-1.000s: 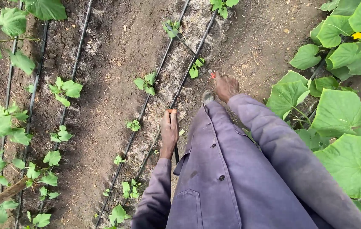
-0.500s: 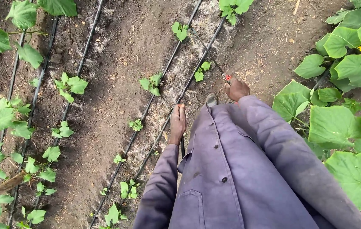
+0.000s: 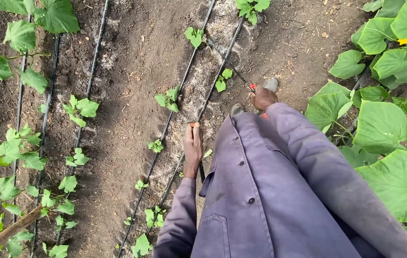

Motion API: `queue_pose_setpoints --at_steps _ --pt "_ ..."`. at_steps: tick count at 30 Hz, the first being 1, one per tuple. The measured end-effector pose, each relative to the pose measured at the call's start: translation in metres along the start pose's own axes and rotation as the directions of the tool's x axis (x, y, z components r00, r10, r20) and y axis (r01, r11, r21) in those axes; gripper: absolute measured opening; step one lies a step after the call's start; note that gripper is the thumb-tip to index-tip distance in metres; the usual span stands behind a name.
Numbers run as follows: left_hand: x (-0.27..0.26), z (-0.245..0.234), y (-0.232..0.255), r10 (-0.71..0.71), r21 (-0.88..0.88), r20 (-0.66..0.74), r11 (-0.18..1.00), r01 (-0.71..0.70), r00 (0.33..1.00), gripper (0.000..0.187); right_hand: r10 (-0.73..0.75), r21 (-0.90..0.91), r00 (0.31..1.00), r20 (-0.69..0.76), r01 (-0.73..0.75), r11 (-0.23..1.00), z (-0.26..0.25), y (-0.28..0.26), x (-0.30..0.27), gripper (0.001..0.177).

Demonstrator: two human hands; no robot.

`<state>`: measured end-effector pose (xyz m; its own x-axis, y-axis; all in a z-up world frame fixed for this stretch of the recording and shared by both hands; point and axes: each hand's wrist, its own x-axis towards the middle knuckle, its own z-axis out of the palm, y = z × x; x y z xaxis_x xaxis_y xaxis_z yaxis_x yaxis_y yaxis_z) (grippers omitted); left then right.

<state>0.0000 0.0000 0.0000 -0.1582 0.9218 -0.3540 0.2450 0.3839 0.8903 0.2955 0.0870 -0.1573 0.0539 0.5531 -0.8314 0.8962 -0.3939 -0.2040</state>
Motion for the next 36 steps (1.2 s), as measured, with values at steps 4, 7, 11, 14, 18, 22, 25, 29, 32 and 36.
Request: queue_pose_setpoints --at_steps 4,7,11,14,18,22,25,29,32,36 --pt "-0.013 -0.023 0.027 0.056 -0.067 -0.013 0.996 -0.057 0.998 0.027 0.006 0.018 0.999 -0.036 -0.005 1.0 -0.019 -0.017 -0.01 0.049" --pt "-0.027 -0.031 0.054 0.072 -0.073 -0.043 0.995 -0.075 0.996 0.024 0.012 -0.004 0.999 -0.038 -0.013 1.0 -0.017 -0.016 -0.002 0.05" --pt "-0.031 -0.028 0.068 0.119 0.08 -0.046 0.99 -0.115 0.992 0.015 -0.015 0.019 0.999 -0.045 0.016 1.0 -0.017 -0.011 0.012 0.049" --pt "-0.02 -0.014 0.067 0.112 0.168 -0.034 0.98 -0.105 0.993 0.018 -0.02 0.027 0.999 -0.026 0.021 0.999 -0.011 -0.009 0.028 0.051" --pt "-0.006 0.005 0.051 0.134 0.173 -0.007 0.976 -0.13 0.991 0.02 -0.012 0.001 1.0 0.019 0.012 1.0 -0.045 -0.024 -0.006 0.054" --pt "0.004 0.022 0.019 0.102 0.176 -0.001 0.979 -0.101 0.995 0.018 -0.017 0.043 1.0 0.016 0.017 0.999 -0.053 -0.02 -0.014 0.054" --pt "0.017 0.031 -0.018 -0.035 0.25 0.006 0.968 0.032 0.999 0.018 -0.047 0.049 0.997 0.061 0.044 0.998 -0.054 -0.015 -0.013 0.061" --pt "0.031 0.044 -0.064 -0.132 0.387 0.037 0.916 0.107 0.991 0.019 -0.026 0.136 0.997 0.069 0.016 0.991 -0.052 0.003 -0.017 0.064" --pt "0.04 0.047 -0.071 -0.16 0.426 0.045 0.896 0.126 0.986 0.018 0.005 0.207 0.998 0.066 -0.018 0.978 -0.059 0.024 -0.038 0.063" --pt "0.043 0.044 -0.073 -0.08 0.385 0.046 0.921 0.056 0.996 0.015 0.103 0.322 0.993 -0.051 -0.081 0.943 -0.054 0.054 -0.079 0.057"
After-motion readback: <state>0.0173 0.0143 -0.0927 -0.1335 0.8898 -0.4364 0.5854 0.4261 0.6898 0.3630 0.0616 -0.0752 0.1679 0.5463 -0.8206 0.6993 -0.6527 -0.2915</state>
